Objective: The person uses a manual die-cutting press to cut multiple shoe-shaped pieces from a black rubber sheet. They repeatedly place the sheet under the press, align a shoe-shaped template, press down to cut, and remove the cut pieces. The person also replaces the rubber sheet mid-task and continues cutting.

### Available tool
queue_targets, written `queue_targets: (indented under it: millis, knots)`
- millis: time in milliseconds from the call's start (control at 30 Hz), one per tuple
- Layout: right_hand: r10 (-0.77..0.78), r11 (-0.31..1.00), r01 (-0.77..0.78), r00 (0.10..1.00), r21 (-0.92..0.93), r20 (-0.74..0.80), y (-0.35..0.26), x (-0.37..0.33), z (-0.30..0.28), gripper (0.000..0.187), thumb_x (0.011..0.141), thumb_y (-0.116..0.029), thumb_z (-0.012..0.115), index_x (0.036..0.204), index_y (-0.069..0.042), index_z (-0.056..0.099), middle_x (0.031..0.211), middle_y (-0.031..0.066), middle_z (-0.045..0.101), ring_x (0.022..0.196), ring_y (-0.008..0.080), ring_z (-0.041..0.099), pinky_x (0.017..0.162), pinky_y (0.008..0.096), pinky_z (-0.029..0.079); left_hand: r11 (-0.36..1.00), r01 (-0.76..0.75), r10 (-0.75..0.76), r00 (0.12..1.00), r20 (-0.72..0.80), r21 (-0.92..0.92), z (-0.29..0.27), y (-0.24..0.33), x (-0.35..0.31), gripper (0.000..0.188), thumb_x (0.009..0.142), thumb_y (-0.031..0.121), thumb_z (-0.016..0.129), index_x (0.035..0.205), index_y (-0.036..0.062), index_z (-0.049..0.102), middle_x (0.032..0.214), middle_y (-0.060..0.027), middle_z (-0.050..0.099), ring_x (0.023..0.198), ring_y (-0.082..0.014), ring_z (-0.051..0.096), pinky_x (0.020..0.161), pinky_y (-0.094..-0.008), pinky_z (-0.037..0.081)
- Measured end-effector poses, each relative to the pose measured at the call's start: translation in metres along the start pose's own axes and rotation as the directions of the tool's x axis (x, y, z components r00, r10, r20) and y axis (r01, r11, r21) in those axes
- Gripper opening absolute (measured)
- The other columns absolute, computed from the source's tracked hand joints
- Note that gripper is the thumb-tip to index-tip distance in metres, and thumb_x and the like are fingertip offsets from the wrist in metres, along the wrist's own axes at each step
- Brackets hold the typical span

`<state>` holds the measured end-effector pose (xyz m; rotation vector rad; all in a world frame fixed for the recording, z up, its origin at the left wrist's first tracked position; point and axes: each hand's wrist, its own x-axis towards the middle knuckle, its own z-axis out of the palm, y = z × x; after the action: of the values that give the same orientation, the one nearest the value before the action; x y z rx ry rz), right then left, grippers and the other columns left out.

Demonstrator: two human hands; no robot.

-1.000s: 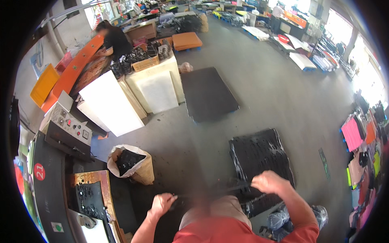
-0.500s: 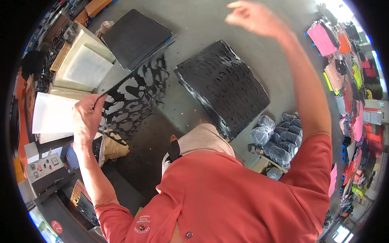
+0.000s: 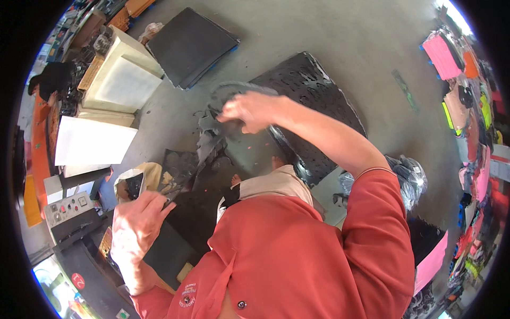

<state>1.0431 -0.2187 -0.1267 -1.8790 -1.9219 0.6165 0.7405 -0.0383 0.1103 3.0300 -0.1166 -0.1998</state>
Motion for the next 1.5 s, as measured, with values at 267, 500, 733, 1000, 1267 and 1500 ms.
queue_targets:
  millis: [267,500,733,1000,1267,1500]
  knots:
    - [0.510,0.848,-0.494,0.859,0.194,-0.045,0.067,-0.082,0.022,0.026,0.097,-0.018,0.069,0.116,-0.003,0.078,0.099,0.0149,0.080,0.090,0.0301,0.077,0.084,0.0416,0.060,0.883,0.289,-0.339,0.937,-0.078,-0.371,0.065,-0.095,0.031,0.022,0.097,0.015,0.075,0.091,-0.0049,0.072,0.079,-0.0227,0.066,0.067,-0.0366,0.063,0.068,-0.0415,0.050]
    - [0.679,0.725,-0.631,0.723,0.277,-0.129,0.089,-0.069,-0.112,0.034,0.104,-0.032,0.068,0.126,-0.007,0.076,0.093,0.0086,0.080,0.083,0.0177,0.073,0.079,0.0361,0.059,0.794,0.307,-0.437,0.888,-0.142,-0.525,0.039,-0.143,0.107,0.026,0.101,0.018,0.078,0.088,-0.0035,0.070,0.067,0.0018,0.052,0.064,-0.0062,0.043,0.056,-0.0289,0.039]
    - [0.645,0.746,-0.635,0.613,0.201,-0.457,0.059,-0.121,-0.239,0.025,0.094,-0.021,0.072,0.104,0.000,0.081,0.088,0.0117,0.080,0.078,0.0175,0.072,0.075,0.0337,0.058,0.946,0.294,-0.324,0.827,-0.459,-0.137,-0.055,-0.106,0.146,0.022,0.103,0.018,0.076,0.115,-0.0003,0.079,0.090,-0.0022,0.077,0.082,-0.0034,0.062,0.074,-0.0213,0.049]
    - [0.650,0.646,-0.756,0.470,0.108,-0.597,0.058,-0.247,-0.225,0.027,0.092,-0.018,0.074,0.113,-0.003,0.082,0.102,0.0161,0.083,0.088,0.0234,0.077,0.085,0.0371,0.059,0.977,-0.051,-0.046,0.895,-0.443,-0.205,-0.013,0.007,0.154,0.010,0.098,0.009,0.078,0.106,0.0034,0.079,0.092,-0.0061,0.078,0.073,-0.0119,0.068,0.068,-0.0284,0.056]
    - [0.768,0.441,-0.868,0.496,-0.228,-0.404,0.105,-0.471,0.043,0.030,0.092,-0.012,0.068,0.122,-0.011,0.073,0.110,0.0149,0.075,0.102,0.0392,0.071,0.087,0.0471,0.057,0.787,-0.492,0.477,0.868,-0.138,-0.371,0.249,0.146,0.206,0.021,0.101,0.026,0.068,0.092,0.0073,0.070,0.091,-0.0083,0.068,0.090,-0.0240,0.073,0.073,-0.0373,0.061]
    - [0.925,-0.091,-0.887,0.093,0.453,0.367,-0.020,-0.536,0.343,0.071,0.095,-0.025,0.077,0.157,-0.002,0.051,0.112,0.0160,0.079,0.098,0.0255,0.075,0.085,0.0378,0.060,0.734,-0.135,0.628,0.508,0.589,-0.666,0.409,0.145,0.167,0.032,0.098,0.027,0.061,0.105,-0.0014,0.076,0.117,-0.0227,0.074,0.105,-0.0398,0.071,0.092,-0.0496,0.057]
